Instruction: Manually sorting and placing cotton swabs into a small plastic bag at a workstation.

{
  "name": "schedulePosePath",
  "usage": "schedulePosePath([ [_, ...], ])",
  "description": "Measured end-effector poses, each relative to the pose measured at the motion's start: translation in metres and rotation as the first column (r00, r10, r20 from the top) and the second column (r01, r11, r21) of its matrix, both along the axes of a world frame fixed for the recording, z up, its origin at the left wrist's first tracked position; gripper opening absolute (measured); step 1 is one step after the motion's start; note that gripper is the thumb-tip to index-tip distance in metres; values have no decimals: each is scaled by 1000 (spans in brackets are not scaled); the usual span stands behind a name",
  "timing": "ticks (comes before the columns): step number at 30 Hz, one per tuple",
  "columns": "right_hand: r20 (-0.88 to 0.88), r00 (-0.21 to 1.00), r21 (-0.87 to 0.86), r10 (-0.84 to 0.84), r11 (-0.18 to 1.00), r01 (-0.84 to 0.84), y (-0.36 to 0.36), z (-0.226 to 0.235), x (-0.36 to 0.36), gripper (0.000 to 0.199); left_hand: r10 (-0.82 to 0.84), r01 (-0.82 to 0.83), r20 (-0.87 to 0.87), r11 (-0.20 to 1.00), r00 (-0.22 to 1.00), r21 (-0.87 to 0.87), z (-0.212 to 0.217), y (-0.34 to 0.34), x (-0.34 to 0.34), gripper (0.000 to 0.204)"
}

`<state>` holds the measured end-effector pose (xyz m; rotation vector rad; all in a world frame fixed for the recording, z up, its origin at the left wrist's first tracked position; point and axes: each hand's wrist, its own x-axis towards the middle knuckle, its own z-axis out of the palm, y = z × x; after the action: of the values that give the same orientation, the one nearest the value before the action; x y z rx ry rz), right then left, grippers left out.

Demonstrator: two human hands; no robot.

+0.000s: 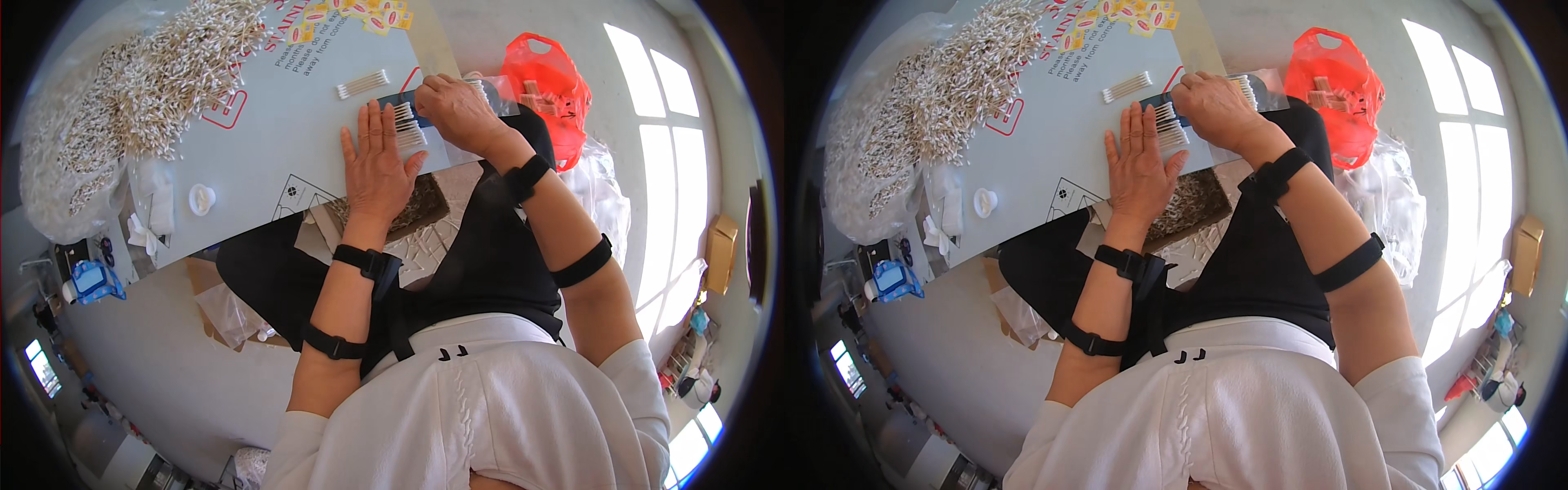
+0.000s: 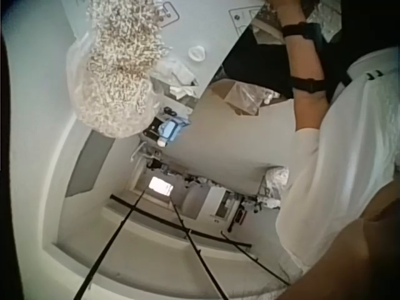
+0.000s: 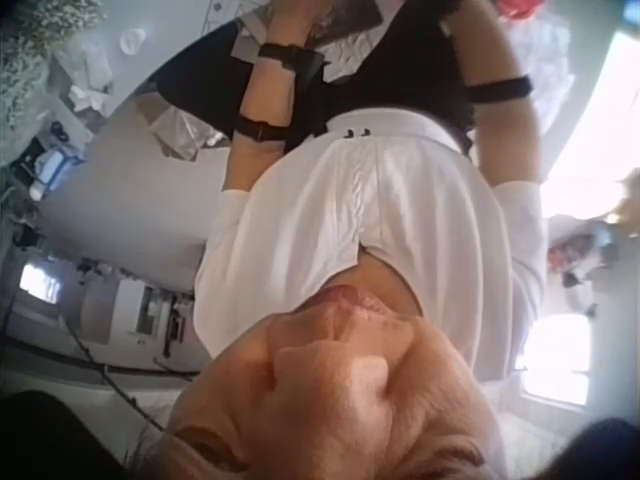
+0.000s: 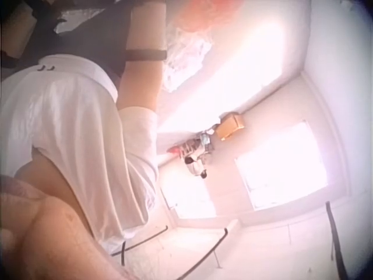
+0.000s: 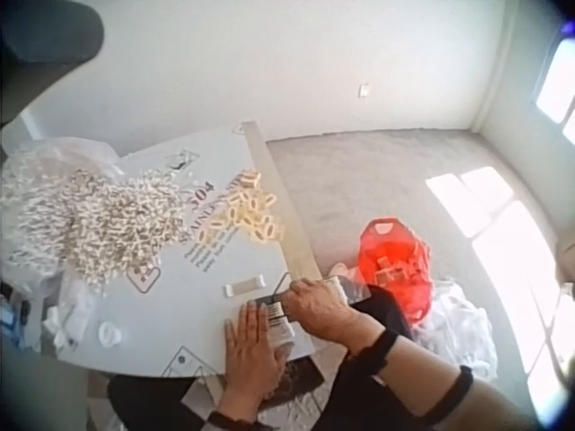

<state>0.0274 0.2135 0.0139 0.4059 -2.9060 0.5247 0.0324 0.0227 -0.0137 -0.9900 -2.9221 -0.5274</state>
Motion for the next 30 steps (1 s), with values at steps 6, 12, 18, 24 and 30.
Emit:
schedulePosePath([
  [6,32,997,-172,-73,982,77,-3,-8,5,8,-6,6,14,999,1000,42,-1,1,0,84],
  [12,109,994,-183,-28,982,48,-12,-5,0,9,-3,3,-10,1000,1000,7,-1,0,0,83],
  [18,143,989,-85,30,996,-18,-6,-7,-7,12,-4,5,-11,999,1000,36,-2,2,0,82],
  [24,153,988,-39,-4,999,10,5,12,-2,10,4,-4,-14,1000,1000,26,-1,1,0,83],
  [30,138,982,-104,-131,984,146,27,25,16,5,-7,8,-34,1000,999,26,-1,3,0,83],
])
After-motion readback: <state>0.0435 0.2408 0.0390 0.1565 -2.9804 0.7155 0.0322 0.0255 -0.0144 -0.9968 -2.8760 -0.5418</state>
